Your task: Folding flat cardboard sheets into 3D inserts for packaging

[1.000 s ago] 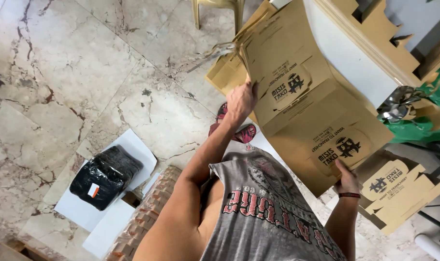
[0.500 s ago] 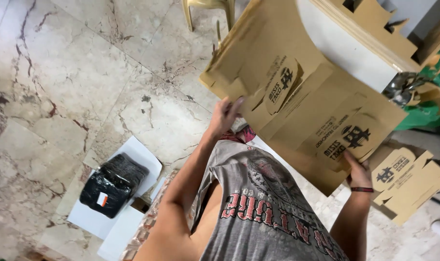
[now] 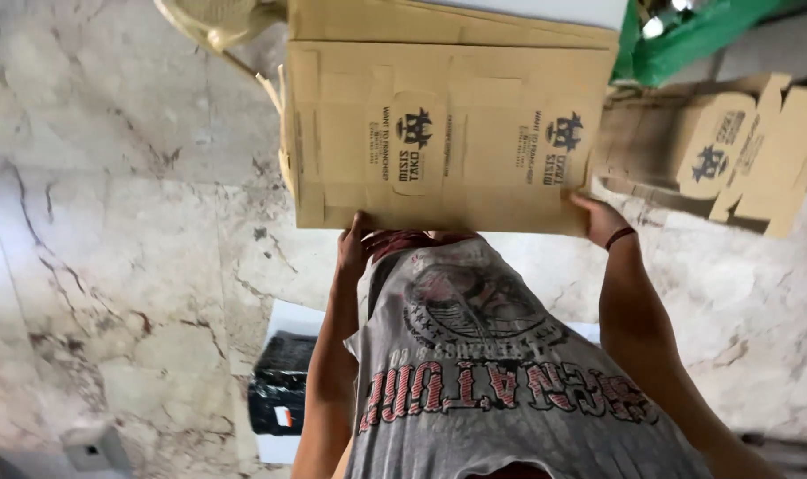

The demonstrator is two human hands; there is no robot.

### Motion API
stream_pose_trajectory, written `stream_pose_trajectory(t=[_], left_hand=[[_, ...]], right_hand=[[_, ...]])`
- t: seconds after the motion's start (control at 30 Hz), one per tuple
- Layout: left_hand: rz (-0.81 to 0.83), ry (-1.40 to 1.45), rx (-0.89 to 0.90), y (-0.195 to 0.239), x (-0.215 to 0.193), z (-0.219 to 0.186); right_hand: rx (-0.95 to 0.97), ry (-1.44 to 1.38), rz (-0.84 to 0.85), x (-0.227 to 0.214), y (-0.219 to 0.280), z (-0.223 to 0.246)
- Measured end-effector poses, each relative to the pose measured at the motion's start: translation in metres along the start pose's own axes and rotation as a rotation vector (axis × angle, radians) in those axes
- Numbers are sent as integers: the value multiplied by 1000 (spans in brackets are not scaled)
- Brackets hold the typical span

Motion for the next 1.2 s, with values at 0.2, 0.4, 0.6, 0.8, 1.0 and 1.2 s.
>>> stream_pose_trajectory(t=[0.2, 0.4, 0.6, 0.8, 1.0, 1.2], left_hand=[[334, -1371, -183, -5, 44, -17], [377, -1679, 359, -21, 289, -48], [261, -2170, 130, -74, 416, 45], [78, -2201, 100, -108, 403, 91], [58, -2145, 115, -88, 409, 78], [155, -2246, 101, -91, 411, 66]], right_hand=[[-74, -275, 29, -6, -15, -46], [-57, 63, -45, 17, 17, 3], [-109, 60, -9, 9, -2, -4], [-379, 311, -112, 18, 6, 16], [-602, 390, 161, 53, 57, 72], [-244, 376, 147, 8, -9, 84]])
Point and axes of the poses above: each hand's wrist, its own y-axis away from the middle knuckle, its own x-axis out of the palm, z = x × y, the point moved 9 cm from there along -y, towards the middle knuckle, and after that the axes turned 10 degrees about z, right-handed, at the moved point
